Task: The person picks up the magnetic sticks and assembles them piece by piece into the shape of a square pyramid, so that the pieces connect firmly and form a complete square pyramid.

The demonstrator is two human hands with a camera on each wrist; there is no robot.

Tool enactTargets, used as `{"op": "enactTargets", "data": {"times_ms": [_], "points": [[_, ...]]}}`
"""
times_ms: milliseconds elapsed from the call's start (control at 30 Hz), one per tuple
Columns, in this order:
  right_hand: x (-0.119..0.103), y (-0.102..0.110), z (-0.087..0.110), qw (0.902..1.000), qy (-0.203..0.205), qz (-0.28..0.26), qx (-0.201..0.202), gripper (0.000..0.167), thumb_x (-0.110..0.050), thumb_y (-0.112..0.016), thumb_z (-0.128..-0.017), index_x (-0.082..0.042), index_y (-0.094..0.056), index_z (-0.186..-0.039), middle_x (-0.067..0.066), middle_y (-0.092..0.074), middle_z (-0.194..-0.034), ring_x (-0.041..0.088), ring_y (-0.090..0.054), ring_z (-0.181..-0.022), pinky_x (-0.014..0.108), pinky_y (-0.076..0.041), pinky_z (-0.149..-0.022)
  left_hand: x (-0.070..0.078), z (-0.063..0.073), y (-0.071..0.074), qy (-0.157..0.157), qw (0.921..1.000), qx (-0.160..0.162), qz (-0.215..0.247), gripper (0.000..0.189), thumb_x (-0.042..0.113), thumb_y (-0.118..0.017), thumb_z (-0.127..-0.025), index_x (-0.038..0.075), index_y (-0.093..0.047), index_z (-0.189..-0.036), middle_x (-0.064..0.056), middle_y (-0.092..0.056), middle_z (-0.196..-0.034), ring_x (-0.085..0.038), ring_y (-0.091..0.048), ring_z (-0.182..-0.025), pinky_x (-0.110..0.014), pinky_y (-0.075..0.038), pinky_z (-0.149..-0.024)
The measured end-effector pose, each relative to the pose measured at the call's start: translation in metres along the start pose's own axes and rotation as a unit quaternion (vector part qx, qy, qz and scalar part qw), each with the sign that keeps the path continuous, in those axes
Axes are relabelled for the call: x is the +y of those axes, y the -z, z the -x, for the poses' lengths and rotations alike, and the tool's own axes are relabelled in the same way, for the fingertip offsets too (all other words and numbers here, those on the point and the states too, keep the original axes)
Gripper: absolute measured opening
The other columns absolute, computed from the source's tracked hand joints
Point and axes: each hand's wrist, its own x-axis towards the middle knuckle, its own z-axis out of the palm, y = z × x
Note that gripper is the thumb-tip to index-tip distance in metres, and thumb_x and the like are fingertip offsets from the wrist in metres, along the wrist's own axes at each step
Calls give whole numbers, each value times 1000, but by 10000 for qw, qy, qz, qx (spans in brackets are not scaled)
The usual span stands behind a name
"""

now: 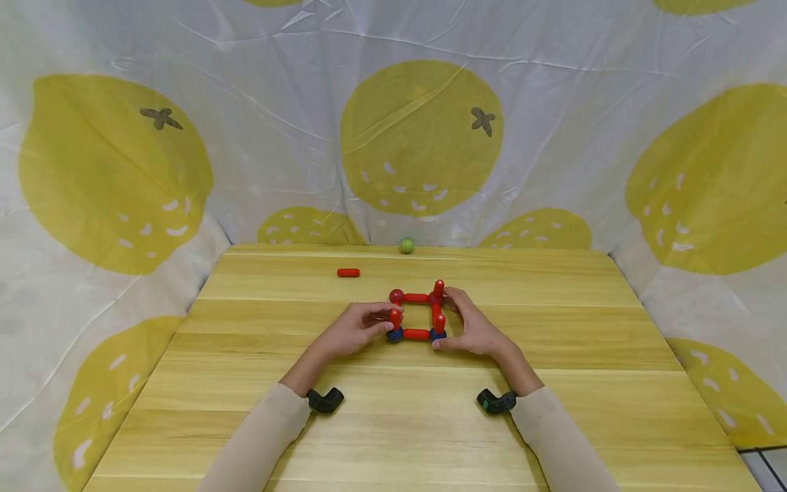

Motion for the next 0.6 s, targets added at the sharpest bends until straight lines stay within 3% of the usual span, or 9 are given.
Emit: {"op": "enactTargets", "data": {"times_ms": [200,300,433,600], "points": [[0,-1,-1,9995,-109,-268,139,90,-19,-90,-80,-6,-37,-152,16,-44,-151,36,-47,-139,54,-37,-120,-1,0,-1,-80,9999,-35,-80,41,-3,-57,-102,9,-64,-140,-9,-69,-133,-22,-66,-123,-30,-54,-105],[-3,-1,-2,9989,-227,-364,161,74,-7,-80,-86,-7,-41,-149,19,-50,-150,39,-52,-136,56,-39,-116,0,1,0,-188,9980,374,-474,41,-8,-57,-99,11,-68,-133,-4,-70,-130,-22,-66,-121,-35,-56,-102],[-4,-1,-1,9990,-230,-329,200,56,-4,-69,-93,-18,-50,-143,9,-57,-146,29,-57,-130,49,-43,-110,0,0,1,-228,9890,950,-1112,33,0,-68,-96,11,-70,-128,-3,-65,-131,-26,-62,-122,-44,-56,-100],[-4,-1,-3,9998,14,-160,89,44,-3,-56,-102,-18,-51,-143,4,-58,-149,24,-54,-136,46,-43,-114,-2,1,1,-67,9876,698,-1404,43,7,-75,-93,11,-66,-135,-6,-59,-142,-28,-58,-132,-46,-51,-109]]}}
